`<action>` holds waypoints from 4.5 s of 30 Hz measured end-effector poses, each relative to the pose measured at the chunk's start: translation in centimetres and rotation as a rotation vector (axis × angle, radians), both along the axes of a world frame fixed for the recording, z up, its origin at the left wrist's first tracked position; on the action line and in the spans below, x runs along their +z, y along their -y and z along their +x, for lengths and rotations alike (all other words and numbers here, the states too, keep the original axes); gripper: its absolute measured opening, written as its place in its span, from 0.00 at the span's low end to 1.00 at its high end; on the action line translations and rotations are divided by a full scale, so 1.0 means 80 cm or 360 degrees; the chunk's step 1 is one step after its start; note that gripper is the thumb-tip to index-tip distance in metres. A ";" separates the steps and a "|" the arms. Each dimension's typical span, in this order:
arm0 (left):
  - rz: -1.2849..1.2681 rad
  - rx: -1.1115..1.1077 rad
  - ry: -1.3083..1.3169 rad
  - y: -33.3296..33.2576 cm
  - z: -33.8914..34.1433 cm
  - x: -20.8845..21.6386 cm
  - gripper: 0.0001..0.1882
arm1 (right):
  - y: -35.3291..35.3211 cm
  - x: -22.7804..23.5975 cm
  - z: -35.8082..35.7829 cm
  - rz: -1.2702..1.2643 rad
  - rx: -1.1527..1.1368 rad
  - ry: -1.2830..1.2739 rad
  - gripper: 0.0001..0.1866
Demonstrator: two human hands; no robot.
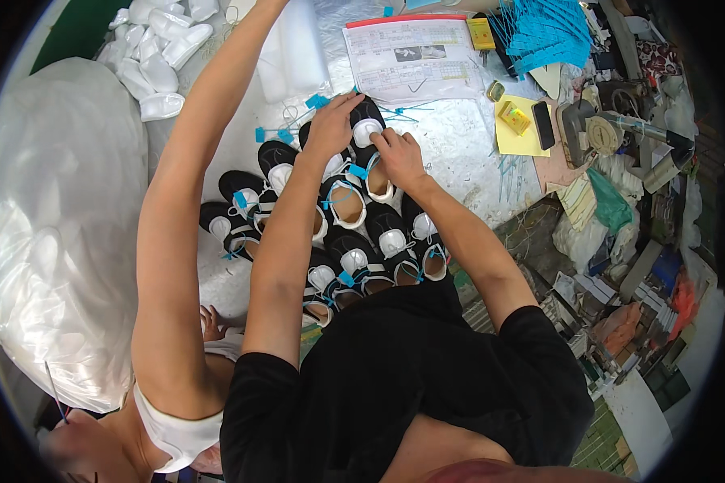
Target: The person inserts white foam shoe trees into a row of black and white children's shoes arranged on a table. They pick up the foam inserts from a blue tray and place them inside the shoes one by one, ensuring each shoe is filled.
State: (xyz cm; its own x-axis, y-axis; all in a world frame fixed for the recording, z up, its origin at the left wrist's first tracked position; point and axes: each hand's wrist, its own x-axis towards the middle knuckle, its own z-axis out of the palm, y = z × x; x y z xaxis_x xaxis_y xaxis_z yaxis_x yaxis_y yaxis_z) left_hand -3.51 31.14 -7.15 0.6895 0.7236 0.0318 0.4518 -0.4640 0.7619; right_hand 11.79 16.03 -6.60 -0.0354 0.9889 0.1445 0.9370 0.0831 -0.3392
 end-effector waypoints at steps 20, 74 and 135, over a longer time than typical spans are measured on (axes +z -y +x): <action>-0.1757 0.0507 0.2409 0.196 -0.050 0.266 0.31 | -0.093 0.252 0.101 0.0086 -0.0479 -0.1856 0.15; -0.1376 0.0916 0.1928 0.457 -0.144 0.461 0.34 | 0.308 0.458 -0.109 -0.0530 0.0133 -0.2423 0.10; 0.0169 0.0806 -0.0912 -0.106 0.084 0.076 0.32 | -0.219 0.137 0.036 -0.0638 0.0003 0.0633 0.18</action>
State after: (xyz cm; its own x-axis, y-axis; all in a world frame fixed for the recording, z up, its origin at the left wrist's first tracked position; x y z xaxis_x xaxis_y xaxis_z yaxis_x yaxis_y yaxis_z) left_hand 3.19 39.60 -1.04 0.2048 0.9682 -0.1435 0.9391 -0.1531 0.3076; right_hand 14.65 33.55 4.40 -0.0119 0.9635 -0.2676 0.9992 0.0220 0.0348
